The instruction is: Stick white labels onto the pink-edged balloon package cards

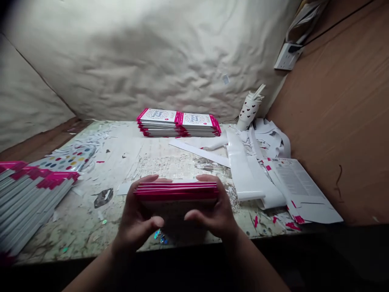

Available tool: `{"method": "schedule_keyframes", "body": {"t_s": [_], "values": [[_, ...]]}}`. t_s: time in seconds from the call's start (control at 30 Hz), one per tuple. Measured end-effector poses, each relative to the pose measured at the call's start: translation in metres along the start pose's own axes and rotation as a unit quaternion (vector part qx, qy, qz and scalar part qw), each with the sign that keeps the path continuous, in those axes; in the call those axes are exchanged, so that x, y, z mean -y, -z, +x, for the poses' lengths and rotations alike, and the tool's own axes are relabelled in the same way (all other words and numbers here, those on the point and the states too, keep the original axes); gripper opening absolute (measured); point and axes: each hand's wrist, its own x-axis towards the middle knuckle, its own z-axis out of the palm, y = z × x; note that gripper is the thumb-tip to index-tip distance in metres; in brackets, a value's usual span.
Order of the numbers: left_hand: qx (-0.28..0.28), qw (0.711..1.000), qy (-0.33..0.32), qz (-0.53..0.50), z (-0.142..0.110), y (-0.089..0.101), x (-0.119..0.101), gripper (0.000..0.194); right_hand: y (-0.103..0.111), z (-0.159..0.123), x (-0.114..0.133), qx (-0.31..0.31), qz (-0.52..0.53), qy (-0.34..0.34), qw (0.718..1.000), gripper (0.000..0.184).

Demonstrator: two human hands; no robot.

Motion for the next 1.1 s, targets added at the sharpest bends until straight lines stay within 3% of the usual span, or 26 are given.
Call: {"method": "schedule_keyframes", "body": {"t_s": [0.07, 0.17, 0.27, 0.37, 0.47, 0.57, 0.63, 0.7, 0.77, 0.8, 0.87, 1.0, 1.1], "values": [[0.006, 1.0, -0.021, -0.001, -0.001, -0.003, -0.003, 0.076, -0.005, -0.003, 0.002, 0.004, -0.001, 0.015, 1.0, 0.068], [0.027, 0.999, -0.012, -0.032, -0.005, 0.002, -0.001, 0.076, -0.009, -0.005, 0.002, -0.009, 0.0, 0.019, 1.0, 0.067], [0.033, 0.999, 0.024, 0.009, -0.013, 0.007, 0.004, 0.042, -0.009, -0.011, -0.002, -0.031, -0.006, 0.027, 0.999, 0.054], [0.014, 0.998, 0.047, 0.036, -0.021, 0.004, 0.009, 0.013, -0.007, -0.022, -0.011, 0.03, 0.009, -0.017, 0.999, 0.04], [0.024, 0.997, 0.06, 0.035, -0.019, 0.004, 0.01, 0.01, 0.003, -0.032, -0.026, 0.076, 0.013, -0.079, 0.994, 0.022], [0.12, 0.985, 0.046, 0.111, -0.005, 0.029, 0.011, 0.027, 0.027, -0.031, -0.04, 0.001, 0.04, -0.134, 0.99, 0.008], [0.181, 0.946, 0.044, 0.264, 0.004, 0.059, 0.016, 0.043, 0.049, -0.02, -0.043, -0.094, 0.079, -0.167, 0.978, 0.016], [0.211, 0.862, 0.08, 0.455, 0.007, 0.087, 0.025, 0.053, 0.067, -0.002, -0.04, -0.161, 0.105, -0.203, 0.96, 0.031], [0.226, 0.773, 0.127, 0.579, 0.002, 0.1, 0.038, 0.061, 0.071, 0.017, -0.035, -0.148, 0.123, -0.259, 0.946, 0.041], [0.228, 0.743, 0.142, 0.613, -0.001, 0.1, 0.044, 0.064, 0.066, 0.027, -0.034, -0.118, 0.137, -0.289, 0.94, 0.043], [0.228, 0.712, 0.149, 0.648, -0.008, 0.091, 0.053, 0.066, 0.044, 0.045, -0.036, -0.044, 0.172, -0.341, 0.923, 0.042], [0.178, 0.704, 0.133, 0.675, -0.011, 0.081, 0.056, 0.059, -0.02, 0.073, -0.063, 0.058, 0.204, -0.403, 0.89, 0.035], [0.152, 0.708, 0.114, 0.68, -0.009, 0.093, 0.055, 0.054, -0.054, 0.083, -0.089, 0.071, 0.107, -0.414, 0.901, 0.029]]}}
